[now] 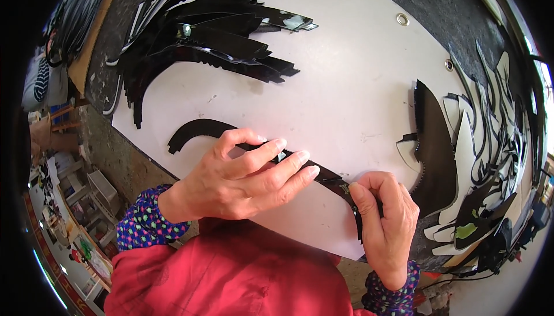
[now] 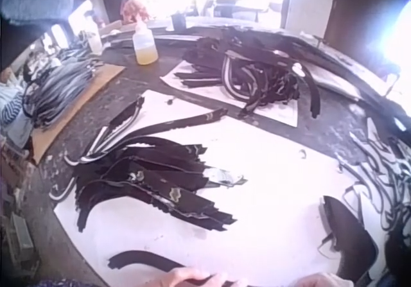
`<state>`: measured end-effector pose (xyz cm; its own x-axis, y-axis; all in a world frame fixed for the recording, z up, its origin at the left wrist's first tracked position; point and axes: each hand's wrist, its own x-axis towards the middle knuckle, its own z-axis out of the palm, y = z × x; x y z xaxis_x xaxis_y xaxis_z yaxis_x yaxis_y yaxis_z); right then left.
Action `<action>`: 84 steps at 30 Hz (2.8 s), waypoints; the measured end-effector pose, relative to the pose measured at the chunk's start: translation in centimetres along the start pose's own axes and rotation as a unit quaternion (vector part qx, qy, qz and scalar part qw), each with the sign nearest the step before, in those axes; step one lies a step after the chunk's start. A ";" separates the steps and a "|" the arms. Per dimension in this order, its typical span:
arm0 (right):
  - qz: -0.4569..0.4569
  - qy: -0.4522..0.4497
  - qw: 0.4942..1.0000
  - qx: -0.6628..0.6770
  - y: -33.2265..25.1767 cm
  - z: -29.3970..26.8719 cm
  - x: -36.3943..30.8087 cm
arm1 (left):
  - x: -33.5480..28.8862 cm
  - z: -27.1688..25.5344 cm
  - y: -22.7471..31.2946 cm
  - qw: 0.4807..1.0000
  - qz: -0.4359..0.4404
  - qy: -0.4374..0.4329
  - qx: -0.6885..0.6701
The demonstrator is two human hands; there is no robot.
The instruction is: Organizing and inspecting various precut shoe upper components on a manufacturing workstation.
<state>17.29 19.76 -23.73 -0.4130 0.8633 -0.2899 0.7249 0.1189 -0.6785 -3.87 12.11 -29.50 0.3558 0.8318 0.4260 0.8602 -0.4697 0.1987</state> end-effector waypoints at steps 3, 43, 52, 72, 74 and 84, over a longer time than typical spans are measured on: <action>-0.002 0.001 1.000 -0.006 0.0 0.0 0.1 | 0.0 -0.1 0.1 1.000 -0.003 -0.002 0.001; -0.046 -0.010 0.998 -0.042 -0.1 -0.3 0.9 | 0.4 0.4 1.3 0.996 0.000 -0.005 0.091; -0.084 0.001 0.995 -0.048 -0.1 0.3 0.1 | -0.4 -1.0 0.9 0.995 0.007 -0.021 0.096; -0.210 0.021 0.972 -0.105 0.4 1.5 -0.1 | -1.0 0.4 2.5 0.992 -0.051 0.014 0.117; -0.221 0.025 0.966 -0.133 0.5 1.5 -0.1 | -0.9 0.5 2.6 0.992 -0.060 0.018 0.112; -0.249 0.028 0.949 -0.191 0.6 1.8 -0.3 | -0.9 0.5 2.9 0.991 -0.091 0.009 0.099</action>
<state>16.88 18.68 -25.27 -0.7352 0.6763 0.0463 0.5983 0.6795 -0.4247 -1.47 10.13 -29.73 0.1837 0.8911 0.4150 0.9649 -0.2440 0.0967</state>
